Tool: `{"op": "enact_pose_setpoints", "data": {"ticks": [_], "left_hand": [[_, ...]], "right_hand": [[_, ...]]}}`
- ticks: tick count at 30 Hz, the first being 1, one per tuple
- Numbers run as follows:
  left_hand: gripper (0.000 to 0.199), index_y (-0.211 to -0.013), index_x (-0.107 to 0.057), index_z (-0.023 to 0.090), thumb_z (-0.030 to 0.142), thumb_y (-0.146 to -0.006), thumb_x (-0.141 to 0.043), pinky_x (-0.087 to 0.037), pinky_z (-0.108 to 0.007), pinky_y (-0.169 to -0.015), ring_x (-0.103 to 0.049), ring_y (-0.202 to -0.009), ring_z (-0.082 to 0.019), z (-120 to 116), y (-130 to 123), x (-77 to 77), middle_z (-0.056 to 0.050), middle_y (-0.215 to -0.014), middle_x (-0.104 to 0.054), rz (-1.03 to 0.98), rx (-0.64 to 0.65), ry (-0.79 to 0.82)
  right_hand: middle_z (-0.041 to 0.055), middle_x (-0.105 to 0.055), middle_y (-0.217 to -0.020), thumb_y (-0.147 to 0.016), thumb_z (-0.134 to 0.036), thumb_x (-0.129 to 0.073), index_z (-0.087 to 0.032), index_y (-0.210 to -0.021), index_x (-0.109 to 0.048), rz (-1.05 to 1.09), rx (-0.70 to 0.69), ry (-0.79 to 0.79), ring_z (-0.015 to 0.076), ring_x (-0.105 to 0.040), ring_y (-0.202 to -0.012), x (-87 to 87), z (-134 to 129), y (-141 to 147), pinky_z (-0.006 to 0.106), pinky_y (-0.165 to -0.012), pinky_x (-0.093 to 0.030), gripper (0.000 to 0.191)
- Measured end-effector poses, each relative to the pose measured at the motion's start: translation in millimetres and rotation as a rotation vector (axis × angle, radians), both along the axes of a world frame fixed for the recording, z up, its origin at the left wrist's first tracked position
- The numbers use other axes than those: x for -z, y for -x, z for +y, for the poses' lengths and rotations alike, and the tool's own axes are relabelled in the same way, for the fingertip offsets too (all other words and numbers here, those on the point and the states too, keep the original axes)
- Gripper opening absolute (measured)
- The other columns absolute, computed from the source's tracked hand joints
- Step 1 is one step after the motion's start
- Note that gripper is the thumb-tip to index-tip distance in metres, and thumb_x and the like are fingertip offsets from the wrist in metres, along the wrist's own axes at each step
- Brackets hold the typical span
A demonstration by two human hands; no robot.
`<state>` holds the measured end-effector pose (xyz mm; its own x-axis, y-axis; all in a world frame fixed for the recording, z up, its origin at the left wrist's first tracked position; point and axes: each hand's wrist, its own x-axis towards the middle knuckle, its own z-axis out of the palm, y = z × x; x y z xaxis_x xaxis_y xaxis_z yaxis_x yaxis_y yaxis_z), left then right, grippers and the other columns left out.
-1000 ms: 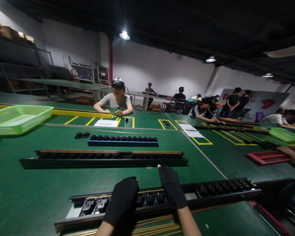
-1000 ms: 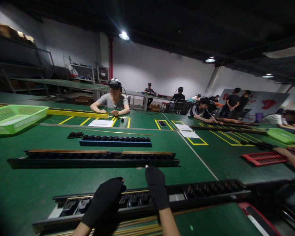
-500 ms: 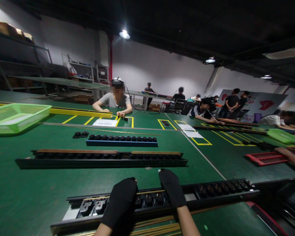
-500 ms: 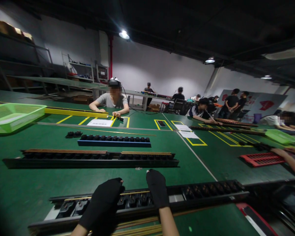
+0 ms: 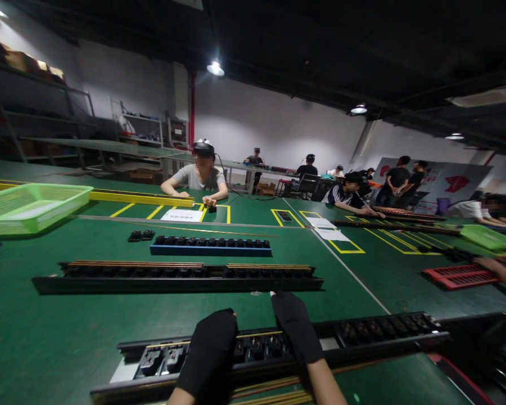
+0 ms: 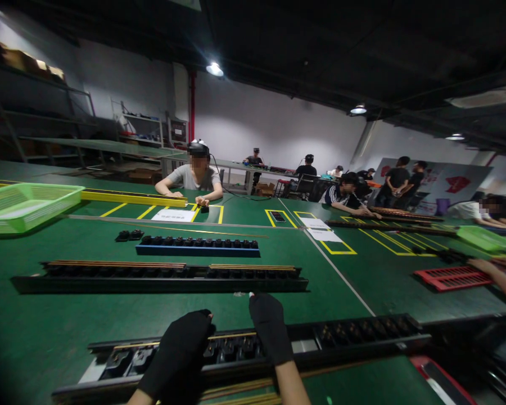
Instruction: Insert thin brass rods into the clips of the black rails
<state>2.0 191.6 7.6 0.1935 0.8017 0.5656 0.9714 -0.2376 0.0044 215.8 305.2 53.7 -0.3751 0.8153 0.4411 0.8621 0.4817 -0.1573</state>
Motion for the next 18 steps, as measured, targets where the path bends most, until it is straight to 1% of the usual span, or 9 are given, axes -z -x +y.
{"op": "enact_pose_setpoints", "data": {"ticks": [2, 4, 6, 8, 10, 14, 18], "left_hand": [[0.027, -0.11, -0.066, 0.016, 0.008, -0.09, -0.049, -0.057, -0.038, -0.085, -0.071, -0.095, -0.026, -2.5, -1.0, -3.6, -0.014, -0.102, -0.073, -0.012, -0.008, 0.068], [0.026, -0.108, -0.067, 0.016, 0.008, -0.091, -0.048, -0.057, -0.04, -0.085, -0.071, -0.096, -0.027, -3.8, -1.7, -5.4, -0.014, -0.102, -0.073, -0.016, -0.012, 0.111], [0.025, -0.106, -0.067, 0.016, 0.008, -0.091, -0.048, -0.057, -0.04, -0.086, -0.071, -0.096, -0.026, -3.2, -1.9, -4.5, -0.014, -0.102, -0.073, -0.02, -0.002, 0.126], [0.024, -0.105, -0.068, 0.015, 0.007, -0.091, -0.05, -0.057, -0.04, -0.088, -0.071, -0.097, -0.026, -1.4, -1.7, -1.9, -0.014, -0.1, -0.073, -0.029, 0.006, 0.133], [0.024, -0.104, -0.068, 0.015, 0.007, -0.091, -0.05, -0.057, -0.04, -0.088, -0.071, -0.096, -0.026, 0.5, -1.8, -0.1, -0.014, -0.099, -0.073, -0.039, -0.003, 0.149], [0.025, -0.104, -0.069, 0.015, 0.008, -0.092, -0.049, -0.059, -0.041, -0.085, -0.072, -0.095, -0.027, 1.8, -3.2, -2.8, -0.015, -0.099, -0.073, -0.041, -0.024, 0.159], [0.025, -0.105, -0.07, 0.015, 0.01, -0.093, -0.049, -0.06, -0.042, -0.081, -0.072, -0.092, -0.028, 0.5, -4.4, -7.5, -0.014, -0.098, -0.074, -0.017, -0.015, 0.117]], "right_hand": [[0.0074, -0.068, -0.114, -0.098, -0.037, -0.063, -0.016, -0.116, -0.066, -0.026, -0.014, 0.014, 0.0195, -0.067, -0.097, 4.5, 2.2, 9.7, 0.038, -0.086, -0.058, 0.027], [0.0086, -0.073, -0.1, -0.097, -0.027, -0.062, -0.013, -0.102, -0.072, -0.049, -0.033, 0.03, 0.0181, -0.07, -0.089, 11.1, -0.3, 17.7, 0.032, -0.083, -0.057, 0.017], [0.0101, -0.077, -0.093, -0.093, -0.016, -0.06, -0.014, -0.091, -0.076, -0.079, -0.082, 0.03, 0.0188, -0.073, -0.088, 17.7, -7.0, 21.1, 0.027, -0.084, -0.056, 0.016], [0.0095, -0.078, -0.097, -0.09, -0.01, -0.058, -0.018, -0.093, -0.079, -0.122, -0.164, -0.002, 0.0204, -0.074, -0.092, 21.9, -15.2, 19.4, 0.026, -0.086, -0.055, 0.023], [0.0082, -0.079, -0.101, -0.089, -0.008, -0.054, -0.02, -0.099, -0.079, -0.138, -0.215, -0.048, 0.021, -0.075, -0.094, 22.0, -22.0, 15.1, 0.027, -0.088, -0.056, 0.029], [0.0075, -0.079, -0.1, -0.092, -0.01, -0.048, -0.021, -0.101, -0.078, -0.115, -0.222, -0.063, 0.0203, -0.074, -0.094, 13.1, -28.6, 8.8, 0.026, -0.089, -0.055, 0.033], [0.0067, -0.078, -0.105, -0.093, -0.013, -0.048, -0.022, -0.106, -0.078, -0.166, -0.212, -0.034, 0.0213, -0.073, -0.099, 8.4, -29.7, 6.6, 0.027, -0.093, -0.054, 0.034]]}}
